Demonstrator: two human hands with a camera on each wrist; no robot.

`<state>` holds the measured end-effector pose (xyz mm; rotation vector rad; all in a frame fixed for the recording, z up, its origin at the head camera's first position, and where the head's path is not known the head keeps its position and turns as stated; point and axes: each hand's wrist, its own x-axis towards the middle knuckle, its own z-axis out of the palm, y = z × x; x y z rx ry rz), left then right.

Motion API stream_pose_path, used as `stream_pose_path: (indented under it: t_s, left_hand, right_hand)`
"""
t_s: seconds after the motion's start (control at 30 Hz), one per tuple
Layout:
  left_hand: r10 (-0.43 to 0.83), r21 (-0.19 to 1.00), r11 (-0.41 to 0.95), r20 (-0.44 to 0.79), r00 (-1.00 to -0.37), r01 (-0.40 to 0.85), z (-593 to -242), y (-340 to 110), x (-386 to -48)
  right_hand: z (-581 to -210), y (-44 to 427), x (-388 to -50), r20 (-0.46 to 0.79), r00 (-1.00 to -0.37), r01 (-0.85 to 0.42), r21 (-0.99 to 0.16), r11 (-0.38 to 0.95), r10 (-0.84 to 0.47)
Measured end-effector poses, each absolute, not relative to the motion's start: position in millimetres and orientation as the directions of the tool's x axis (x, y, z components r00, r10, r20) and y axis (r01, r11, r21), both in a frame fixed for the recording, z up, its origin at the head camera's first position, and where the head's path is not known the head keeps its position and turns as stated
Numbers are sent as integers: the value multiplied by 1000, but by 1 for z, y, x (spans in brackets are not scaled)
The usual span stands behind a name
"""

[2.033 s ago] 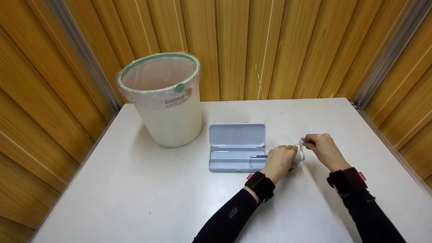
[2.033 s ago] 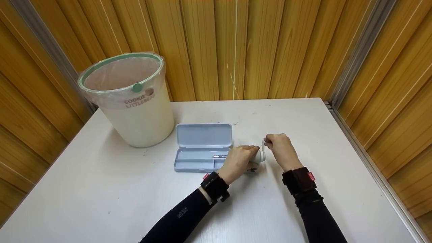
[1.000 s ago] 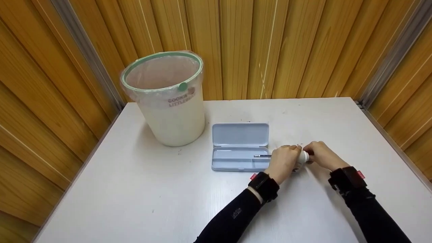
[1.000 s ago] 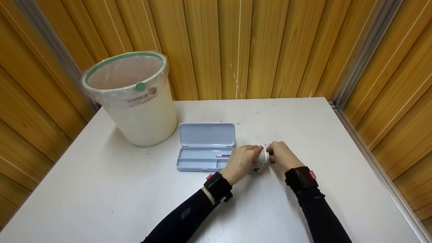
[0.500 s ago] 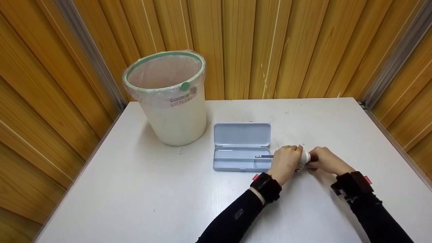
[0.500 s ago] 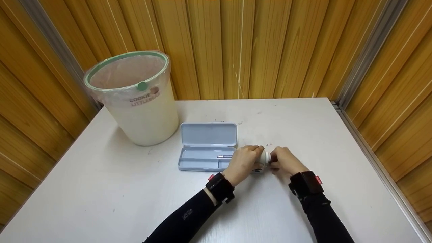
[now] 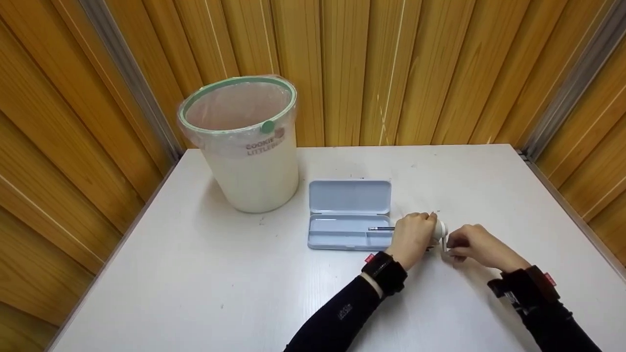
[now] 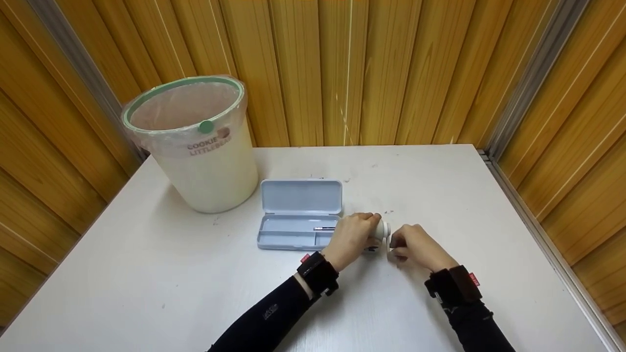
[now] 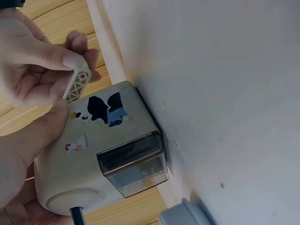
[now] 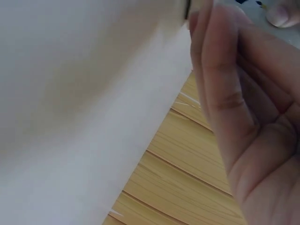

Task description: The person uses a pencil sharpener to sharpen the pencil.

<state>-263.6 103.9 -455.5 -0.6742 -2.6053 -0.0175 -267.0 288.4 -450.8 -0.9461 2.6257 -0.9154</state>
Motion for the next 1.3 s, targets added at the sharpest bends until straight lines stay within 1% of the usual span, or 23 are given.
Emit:
stream_pose_path:
  t_s: [0.17,0.43,0.53,0.6,0.83,1.03,1.3]
  left_hand:
    - [460,-109,881,422,-781,460,-456,105,-264]
    - [465,-105,879,408,-785,466,-455,105,-263]
    - [457,-104,883,413,-788,457,-454,106,-262]
    - [457,-110,883,420,-784,456,-454,107,-262]
    - [448,-135,889,444,-776,437,-455,108,-262]
    - [452,-122,887,428,-783,445,-454,106,-264]
    - [465,-111,879,418,-781,464,-451,105,-266]
  right_hand:
    - [-444,288,-260,14,-774,-501,-624,599,-633]
    - [-435,290,-251,118,-765,-569,-584,579,-633]
    - [-432,289,-248,111,-774,-562,-573,596,-623]
    - [-430,288,-246,90,-793,-537,-571,621,-602]
    - [-424,286,-241,118,-809,-542,-528,654,-576]
    - [-428,284,-238,185,-812,-565,-482,669,-553]
    - [-432,282,-234,290,-795,-605,-443,662,-532]
